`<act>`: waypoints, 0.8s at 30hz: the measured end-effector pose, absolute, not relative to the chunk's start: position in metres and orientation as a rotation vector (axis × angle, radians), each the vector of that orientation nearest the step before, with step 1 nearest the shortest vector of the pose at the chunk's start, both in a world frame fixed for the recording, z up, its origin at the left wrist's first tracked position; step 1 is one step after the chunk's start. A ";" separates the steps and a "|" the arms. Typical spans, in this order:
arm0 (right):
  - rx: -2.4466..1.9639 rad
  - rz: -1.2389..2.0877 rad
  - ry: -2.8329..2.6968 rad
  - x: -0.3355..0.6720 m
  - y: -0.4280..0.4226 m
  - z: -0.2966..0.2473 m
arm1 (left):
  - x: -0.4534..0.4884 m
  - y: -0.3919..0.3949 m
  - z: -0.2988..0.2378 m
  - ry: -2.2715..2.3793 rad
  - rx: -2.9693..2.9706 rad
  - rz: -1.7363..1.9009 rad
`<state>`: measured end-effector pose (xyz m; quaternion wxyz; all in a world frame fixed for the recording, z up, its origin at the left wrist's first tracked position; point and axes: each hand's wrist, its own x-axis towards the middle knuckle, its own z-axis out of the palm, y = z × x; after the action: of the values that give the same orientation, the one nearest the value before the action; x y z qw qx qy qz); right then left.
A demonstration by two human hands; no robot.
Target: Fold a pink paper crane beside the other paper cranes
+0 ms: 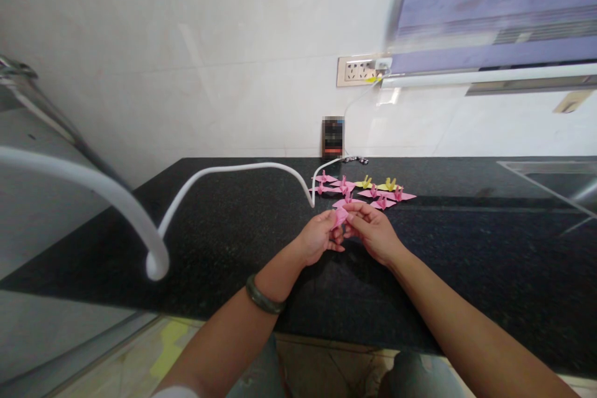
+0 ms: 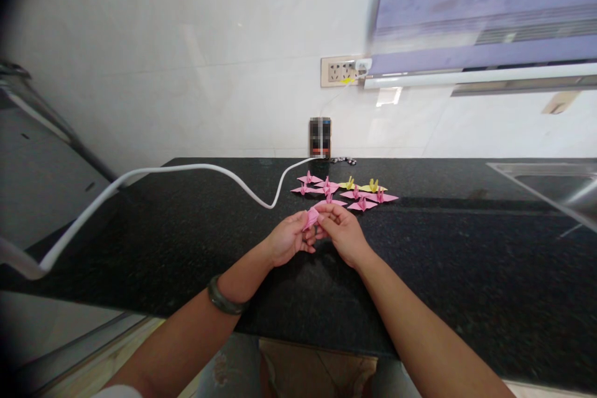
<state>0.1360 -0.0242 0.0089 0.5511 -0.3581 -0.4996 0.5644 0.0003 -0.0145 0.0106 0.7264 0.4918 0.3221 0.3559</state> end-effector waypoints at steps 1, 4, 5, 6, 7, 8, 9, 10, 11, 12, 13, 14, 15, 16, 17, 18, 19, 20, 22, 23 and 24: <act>-0.868 1.306 -1.188 0.136 -0.024 0.009 | 0.001 -0.014 0.009 0.759 1.143 0.804; -0.949 1.180 -1.233 0.137 -0.022 0.007 | 0.002 -0.011 0.006 0.942 1.371 0.890; -0.978 1.136 -1.257 0.138 -0.022 0.006 | 0.002 -0.010 0.005 1.016 1.459 0.957; -1.009 1.090 -1.286 0.138 -0.021 0.006 | 0.002 -0.009 0.005 1.096 1.544 1.049; -1.043 1.042 -1.320 0.138 -0.020 0.005 | 0.001 -0.009 0.006 1.171 1.623 1.153; -1.079 0.988 -1.357 0.139 -0.020 0.004 | 0.000 -0.009 0.007 1.223 1.693 1.249; -1.115 0.927 -1.395 0.139 -0.019 0.003 | 0.000 -0.009 0.008 1.240 1.756 1.320; -1.149 0.863 -1.429 0.140 -0.018 0.002 | 0.000 -0.010 0.008 1.228 1.806 1.356; -1.176 0.804 -1.460 0.140 -0.018 0.001 | 0.000 -0.011 0.009 1.163 1.863 1.348; -1.196 0.753 -1.487 0.141 -0.017 0.000 | 0.000 -0.012 0.009 1.103 1.899 1.343; -1.210 0.710 -1.507 0.141 -0.017 0.000 | 0.000 -0.013 0.009 1.076 1.912 1.338; -1.219 0.675 -1.524 0.142 -0.017 -0.001 | 0.001 -0.014 0.009 1.061 1.926 1.312; -1.221 0.649 -1.540 0.142 -0.017 -0.001 | 0.001 -0.014 0.008 1.065 1.933 1.300; -1.219 0.631 -1.558 0.143 -0.018 0.000 | 0.001 -0.014 0.008 1.080 1.947 1.290; -1.212 0.618 -1.577 0.143 -0.018 0.000 | 0.001 -0.015 0.007 1.100 1.962 1.284; -1.201 0.609 -1.597 0.143 -0.019 0.002 | 0.001 -0.014 0.007 1.120 1.978 1.286; -1.187 0.605 -1.618 0.144 -0.020 0.003 | 0.000 -0.014 0.007 1.133 1.997 1.288; -1.172 0.603 -1.637 0.144 -0.020 0.005 | 0.000 -0.015 0.007 1.138 2.016 1.290; -1.149 0.606 -1.669 0.145 -0.021 0.007 | -0.001 -0.015 0.009 1.131 2.055 1.286; -1.140 0.610 -1.684 0.146 -0.021 0.008 | -0.001 -0.016 0.009 1.129 2.075 1.278; -1.133 0.615 -1.701 0.147 -0.021 0.009 | -0.002 -0.016 0.010 1.133 2.095 1.269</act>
<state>0.1471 -0.0210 0.0089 0.4828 -0.4648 -0.6979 0.2525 -0.0016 -0.0159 0.0096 0.2198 0.7574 0.4095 0.4587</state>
